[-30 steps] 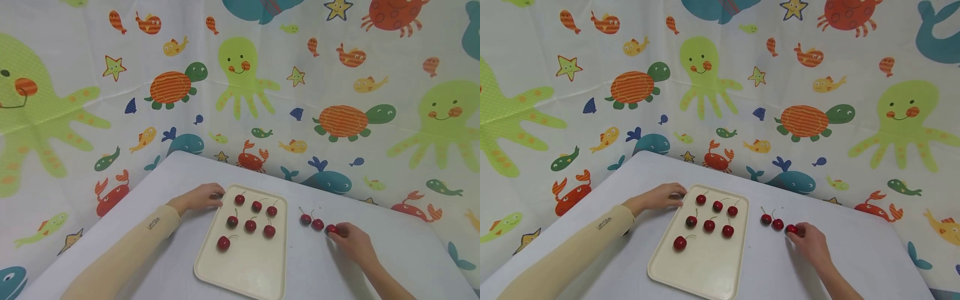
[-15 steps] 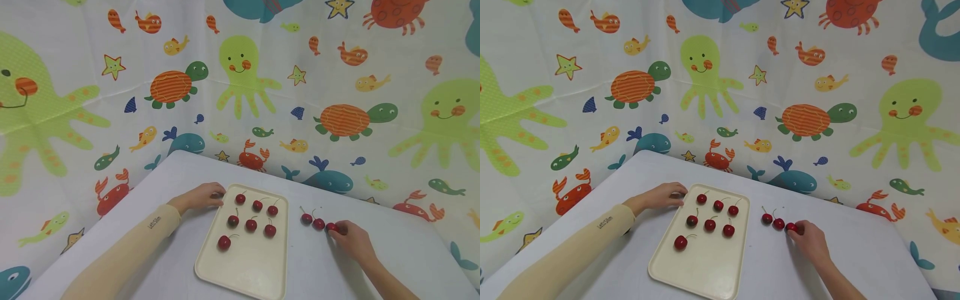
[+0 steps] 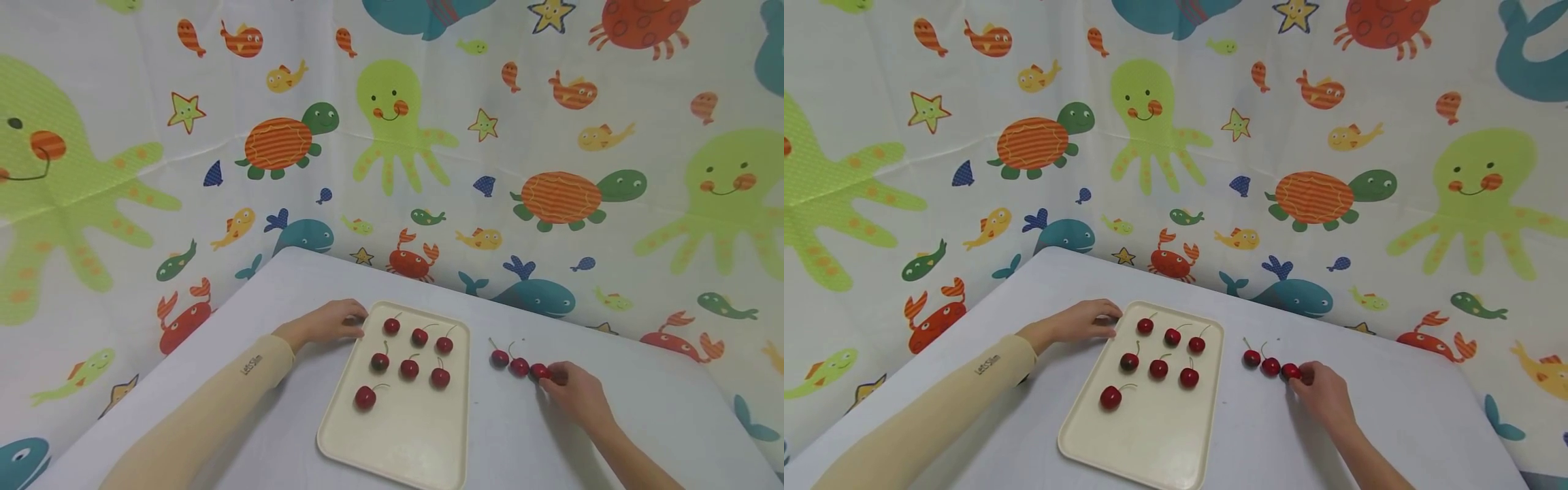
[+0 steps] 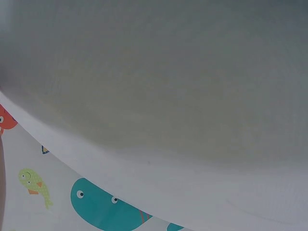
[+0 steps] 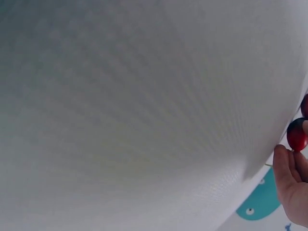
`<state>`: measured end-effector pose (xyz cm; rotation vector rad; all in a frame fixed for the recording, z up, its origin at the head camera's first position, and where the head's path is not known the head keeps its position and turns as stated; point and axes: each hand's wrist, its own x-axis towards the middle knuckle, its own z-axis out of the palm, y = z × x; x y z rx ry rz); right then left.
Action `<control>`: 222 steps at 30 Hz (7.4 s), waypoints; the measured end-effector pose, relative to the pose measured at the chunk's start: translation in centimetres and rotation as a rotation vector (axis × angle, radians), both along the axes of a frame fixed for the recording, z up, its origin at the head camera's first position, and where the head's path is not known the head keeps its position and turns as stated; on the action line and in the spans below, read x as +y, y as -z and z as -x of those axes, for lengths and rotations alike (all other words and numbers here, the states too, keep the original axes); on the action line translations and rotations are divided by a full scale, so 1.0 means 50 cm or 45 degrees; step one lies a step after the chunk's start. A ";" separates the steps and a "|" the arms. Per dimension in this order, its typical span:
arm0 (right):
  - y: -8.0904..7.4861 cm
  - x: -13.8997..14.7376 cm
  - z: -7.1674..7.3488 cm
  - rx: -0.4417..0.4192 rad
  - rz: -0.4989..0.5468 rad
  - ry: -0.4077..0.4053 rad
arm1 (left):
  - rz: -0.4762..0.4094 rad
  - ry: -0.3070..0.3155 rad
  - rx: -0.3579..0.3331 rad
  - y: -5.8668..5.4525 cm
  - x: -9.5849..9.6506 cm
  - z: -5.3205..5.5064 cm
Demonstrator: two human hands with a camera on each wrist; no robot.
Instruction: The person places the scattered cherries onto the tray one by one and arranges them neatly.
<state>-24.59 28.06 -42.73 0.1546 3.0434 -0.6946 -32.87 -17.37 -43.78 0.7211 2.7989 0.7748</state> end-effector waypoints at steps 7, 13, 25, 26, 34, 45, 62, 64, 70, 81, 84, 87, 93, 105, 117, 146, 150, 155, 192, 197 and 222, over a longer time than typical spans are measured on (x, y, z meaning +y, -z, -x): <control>0.001 -0.009 0.009 -0.004 -0.007 -0.001 | -0.001 -0.004 -0.002 0.002 -0.002 0.001; -0.001 -0.017 0.017 0.015 -0.025 -0.018 | 0.003 -0.001 -0.001 0.002 -0.002 0.001; -0.007 -0.018 0.016 0.023 -0.003 0.005 | -0.002 -0.016 -0.004 0.003 -0.002 0.000; -0.007 -0.017 0.015 0.029 -0.003 0.004 | -0.001 -0.016 -0.004 0.003 -0.002 0.000; -0.023 -0.018 0.007 0.099 0.010 -0.011 | 0.002 -0.010 0.000 0.000 -0.001 -0.002; -0.062 -0.078 -0.017 0.124 0.140 -0.037 | -0.001 -0.027 -0.009 -0.001 -0.002 -0.002; -0.048 -0.167 -0.044 0.203 0.312 -0.034 | -0.014 -0.001 0.005 0.002 -0.002 0.004; -0.045 -0.180 -0.048 0.192 0.328 -0.037 | -0.013 0.007 0.012 0.003 -0.002 0.005; -0.038 -0.212 -0.061 0.167 0.347 -0.091 | -0.007 0.022 0.025 0.003 -0.001 0.002; -0.027 -0.255 -0.075 0.134 0.417 -0.169 | -0.009 0.002 0.012 0.002 -0.001 0.000; -0.021 -0.265 -0.080 0.096 0.436 -0.194 | -0.009 0.009 0.015 0.002 -0.001 -0.001; -0.018 -0.275 -0.086 0.082 0.445 -0.230 | -0.011 0.020 0.021 0.003 -0.001 -0.001; -0.016 -0.298 -0.097 0.075 0.454 -0.308 | -0.008 0.000 0.015 -0.001 0.000 -0.003; 0.003 -0.333 -0.109 -0.018 0.434 -0.418 | -0.021 0.008 0.011 -0.001 0.000 -0.005; 0.009 -0.360 -0.116 -0.022 0.351 -0.586 | -0.011 -0.005 -0.005 0.000 0.000 -0.002; 0.022 -0.382 -0.107 -0.027 0.267 -0.639 | -0.027 0.028 0.038 0.003 0.000 -0.005; 0.018 -0.380 -0.107 -0.033 0.281 -0.626 | -0.036 0.015 0.018 0.002 0.001 -0.004; 0.012 -0.371 -0.109 -0.048 0.304 -0.607 | -0.021 0.001 -0.001 0.002 0.000 -0.004; -0.032 -0.224 -0.087 0.179 0.322 -0.153 | -0.014 -0.058 -0.033 0.004 0.001 -0.003; -0.029 -0.194 -0.079 0.190 0.294 -0.119 | -0.018 -0.046 -0.027 0.005 -0.001 -0.002; -0.013 -0.053 -0.017 0.170 0.125 -0.016 | -0.023 -0.037 -0.015 0.007 -0.004 -0.002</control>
